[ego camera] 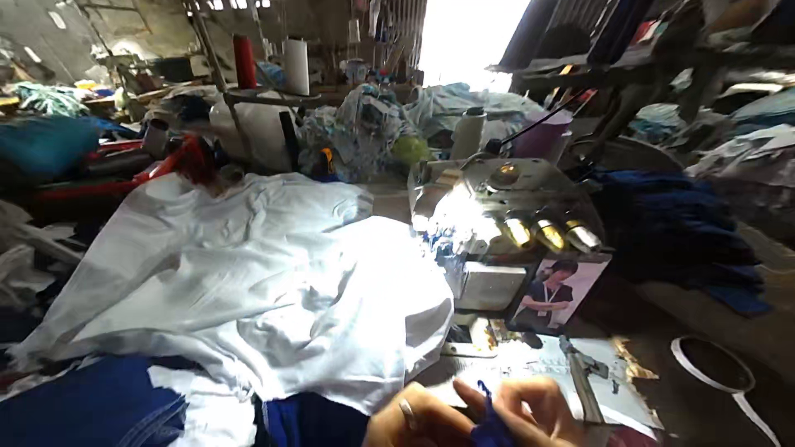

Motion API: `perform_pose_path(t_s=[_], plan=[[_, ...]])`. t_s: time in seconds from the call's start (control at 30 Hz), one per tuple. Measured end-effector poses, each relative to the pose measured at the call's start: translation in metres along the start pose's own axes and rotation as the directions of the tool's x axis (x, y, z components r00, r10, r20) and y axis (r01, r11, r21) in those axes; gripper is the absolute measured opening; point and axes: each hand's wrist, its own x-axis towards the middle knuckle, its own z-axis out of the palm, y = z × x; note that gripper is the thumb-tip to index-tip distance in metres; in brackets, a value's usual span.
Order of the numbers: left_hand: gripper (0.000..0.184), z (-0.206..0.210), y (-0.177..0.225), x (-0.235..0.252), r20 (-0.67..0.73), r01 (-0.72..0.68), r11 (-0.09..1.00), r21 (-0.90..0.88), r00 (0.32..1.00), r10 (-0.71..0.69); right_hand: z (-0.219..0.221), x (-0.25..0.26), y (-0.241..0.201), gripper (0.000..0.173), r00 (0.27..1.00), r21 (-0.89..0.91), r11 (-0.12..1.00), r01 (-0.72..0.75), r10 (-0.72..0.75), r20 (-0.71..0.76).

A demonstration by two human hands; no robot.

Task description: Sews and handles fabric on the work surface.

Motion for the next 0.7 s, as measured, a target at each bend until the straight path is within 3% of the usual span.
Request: perform_pose_path(t_s=[0.07,0.13,0.23,0.33,0.4,0.5,0.57,0.7], plan=[[0.008,-0.018,-0.005,0.002,0.019,-0.11,0.986,0.122,0.994,0.108,-0.014,0.0,0.004,0.029,0.988,0.164,0.982,-0.089,0.067,0.139],[0.012,-0.041,-0.005,0.005,0.077,-0.157,0.972,0.176,0.986,0.146,-0.03,0.004,0.006,0.036,0.961,0.211,0.964,-0.16,0.104,0.255],[0.013,-0.062,0.0,0.006,0.141,-0.129,0.99,0.052,0.983,0.121,-0.047,0.002,0.015,0.035,0.95,-0.022,0.999,0.023,-0.015,0.311],[0.018,-0.069,0.0,0.007,0.213,-0.09,0.996,-0.008,0.973,0.09,-0.06,0.004,0.025,0.04,0.904,-0.269,0.91,0.316,-0.203,0.376],[0.022,-0.072,-0.002,0.007,0.301,-0.08,0.996,-0.026,0.95,0.084,-0.069,0.007,0.02,0.024,0.889,-0.361,0.868,0.34,-0.171,0.425],[0.026,-0.08,-0.001,0.008,0.443,-0.171,0.959,0.226,0.895,0.055,-0.082,0.011,0.02,0.022,0.891,-0.228,0.948,0.224,-0.104,0.442],[0.029,-0.077,-0.002,0.006,0.382,-0.179,0.928,0.328,0.923,0.043,-0.085,0.011,0.022,0.024,0.903,-0.106,0.984,0.147,-0.09,0.419],[0.013,-0.059,-0.008,0.005,0.113,-0.04,0.983,0.18,0.993,0.019,-0.077,0.004,0.018,0.011,0.944,0.106,0.994,-0.021,-0.015,0.329]])
